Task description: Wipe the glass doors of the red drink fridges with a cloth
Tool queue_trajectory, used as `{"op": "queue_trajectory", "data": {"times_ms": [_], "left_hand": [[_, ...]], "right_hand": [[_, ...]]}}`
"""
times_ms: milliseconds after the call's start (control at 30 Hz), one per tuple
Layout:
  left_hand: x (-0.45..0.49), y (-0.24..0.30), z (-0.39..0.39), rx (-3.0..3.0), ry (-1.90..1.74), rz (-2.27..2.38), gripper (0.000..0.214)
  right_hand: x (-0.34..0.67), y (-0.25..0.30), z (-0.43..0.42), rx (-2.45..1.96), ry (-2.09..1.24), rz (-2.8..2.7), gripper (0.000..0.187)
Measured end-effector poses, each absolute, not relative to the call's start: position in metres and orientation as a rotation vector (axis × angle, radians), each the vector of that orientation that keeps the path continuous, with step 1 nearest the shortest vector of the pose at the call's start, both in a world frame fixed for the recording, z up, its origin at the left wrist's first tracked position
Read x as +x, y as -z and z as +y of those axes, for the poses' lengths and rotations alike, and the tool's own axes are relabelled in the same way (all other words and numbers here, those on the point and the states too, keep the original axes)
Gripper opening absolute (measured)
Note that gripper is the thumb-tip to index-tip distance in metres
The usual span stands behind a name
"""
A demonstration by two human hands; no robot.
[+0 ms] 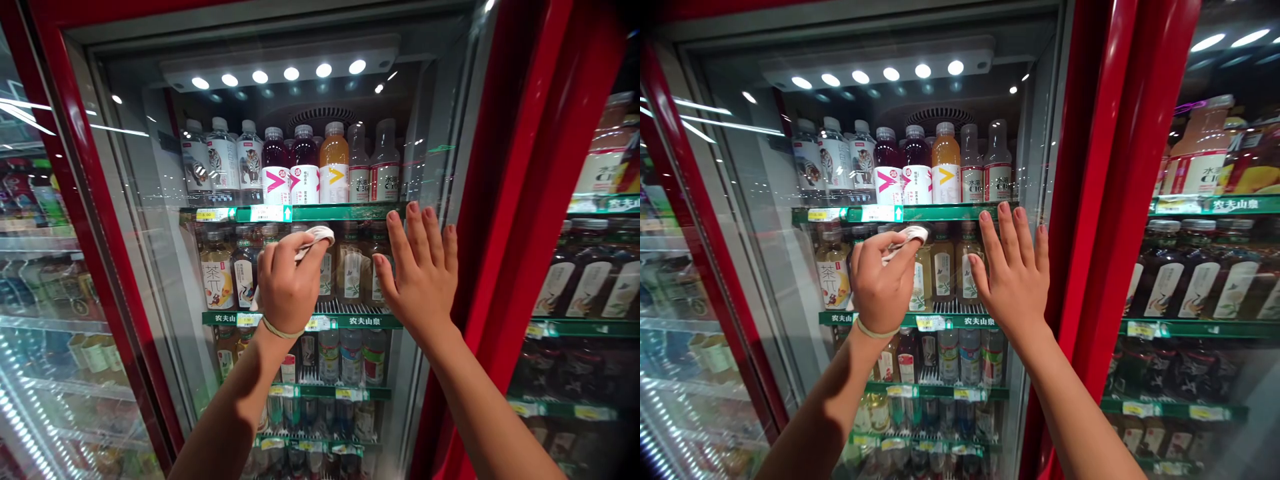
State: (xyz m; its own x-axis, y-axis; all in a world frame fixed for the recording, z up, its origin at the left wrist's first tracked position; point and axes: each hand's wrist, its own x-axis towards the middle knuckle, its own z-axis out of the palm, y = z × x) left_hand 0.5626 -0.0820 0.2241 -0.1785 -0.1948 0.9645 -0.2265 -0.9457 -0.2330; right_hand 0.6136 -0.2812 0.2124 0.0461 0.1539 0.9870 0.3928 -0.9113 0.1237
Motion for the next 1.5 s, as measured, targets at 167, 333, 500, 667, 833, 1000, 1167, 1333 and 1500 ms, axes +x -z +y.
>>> {"op": "queue_trajectory", "data": {"times_ms": [167, 333, 500, 667, 833, 1000, 1167, 1333, 1500], "left_hand": [[0.562, -0.219, -0.081, 2.038, -2.299, -0.565, 0.023], [0.563, -0.224, -0.080, 2.037, -2.315, -0.569, 0.026], [0.562, -0.219, -0.083, 2.041, -2.288, -0.552, 0.024], [0.562, -0.221, -0.081, 2.037, -2.308, -0.595, 0.023], [0.562, -0.216, -0.074, 1.990, -2.327, -0.516, 0.024], [0.563, -0.214, -0.073, 2.034, -2.314, -0.569, 0.025], [0.562, -0.216, -0.064, 1.971, -2.330, -0.472, 0.028], [0.561, -0.213, -0.068, 2.080, -2.293, -0.569, 0.026], [0.560, -0.215, -0.067, 2.009, -2.314, -0.508, 0.027]], "right_hand": [[0.613, -0.212, -0.281, -2.146, 1.957, -0.563, 0.071], [0.613, -0.212, -0.281, -2.147, 1.967, -0.559, 0.071], [0.614, -0.212, -0.281, -2.141, 1.971, -0.562, 0.071], [0.613, -0.212, -0.281, -2.130, 1.963, -0.573, 0.070], [0.613, -0.212, -0.280, -2.126, 1.953, -0.567, 0.070], [0.614, -0.212, -0.281, -2.130, 1.970, -0.564, 0.071], [0.614, -0.212, -0.281, -2.132, 1.962, -0.559, 0.071], [0.613, -0.212, -0.280, -2.140, 1.925, -0.569, 0.070], [0.613, -0.212, -0.280, -2.134, 1.916, -0.566, 0.069]]}}
